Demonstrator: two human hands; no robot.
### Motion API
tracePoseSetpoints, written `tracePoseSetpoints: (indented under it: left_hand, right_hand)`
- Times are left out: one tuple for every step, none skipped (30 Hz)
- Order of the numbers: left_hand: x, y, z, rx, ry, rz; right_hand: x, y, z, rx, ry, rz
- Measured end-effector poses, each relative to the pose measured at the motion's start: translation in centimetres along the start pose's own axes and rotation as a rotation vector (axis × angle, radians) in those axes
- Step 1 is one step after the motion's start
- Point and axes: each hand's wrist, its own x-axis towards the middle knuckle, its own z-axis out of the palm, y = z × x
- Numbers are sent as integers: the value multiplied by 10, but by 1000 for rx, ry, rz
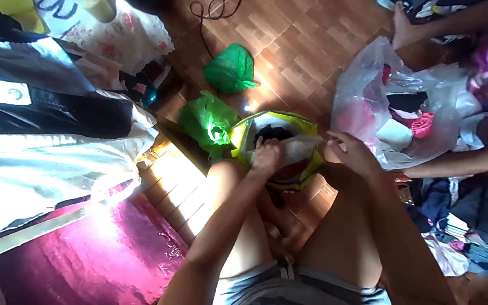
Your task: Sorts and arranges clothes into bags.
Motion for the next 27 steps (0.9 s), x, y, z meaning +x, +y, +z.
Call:
tracePoseSetpoints:
  left_hand:
    - [-4,2,-19,-10,57,4]
    - [-5,4,-40,-28,78,-10]
    - [-4,8,-62,-40,93,-30]
    - [-3,13,-85,-58,107,-56]
    - [-1,18,-107,-68,135,-84]
    - [1,22,-125,-74,177,-90]
    - [5,26,-142,-73,211,-88]
    - [10,29,-158,-67,250,-78]
    - [17,32,-172,-61,278,-74]
    - [25,34,-187,-58,297,-75]
    - [33,34,-202,-54,322,-76]
    - [42,32,-216,-43,345,-80]
    - [53,29,-231,-20,372,-84]
    - [63,25,-246,5,393,-100]
    - [74,18,-260,29,418,-127]
    - [88,7,-273,53,449,-169]
    - [103,-8,-283,70,484,-242]
    - [117,-25,-289,81,532,-329]
    - [128,-39,-291,77,577,-402]
    - [137,-49,-288,74,616,-449]
    - [143,-53,-281,81,616,-458]
    - [145,-53,-268,97,583,-439]
    - [147,-51,-250,124,531,-420]
    - [149,-49,-228,152,456,-419]
    - [149,-46,-203,168,337,-431]
    - [149,-46,-178,175,187,-422]
    - [153,-54,-151,175,33,-369]
  right_hand:
    - [-4,8,-2,14,72,23]
    - [-7,17,-1,25,125,59]
    - [-8,23,3,38,135,115]
    - [-7,26,5,55,95,180]
    - [-4,28,8,68,35,231]
    - [-1,28,12,83,-9,247]
    - [3,28,17,87,-40,251]
    - [8,30,22,79,-57,245]
    - [12,32,27,69,-68,239]
    - [15,33,29,54,-90,251]
    - [16,34,30,34,-105,261]
    - [17,34,30,30,-114,260]
    - [18,35,29,33,-115,258]
    - [18,35,28,35,-118,261]
    - [18,33,25,37,-128,265]
    - [19,32,25,32,-130,277]
    - [19,29,23,24,-143,301]
    - [18,27,21,20,-160,318]
    - [18,26,19,21,-169,322]
    - [19,25,16,26,-181,323]
    - [20,24,13,31,-188,319]
    - [21,25,12,34,-198,311]
    - [21,26,12,37,-195,300]
    - [20,25,11,43,-187,300]
    - [16,26,14,52,-152,291]
    - [12,29,19,58,-93,271]
    - [11,31,22,61,-70,264]
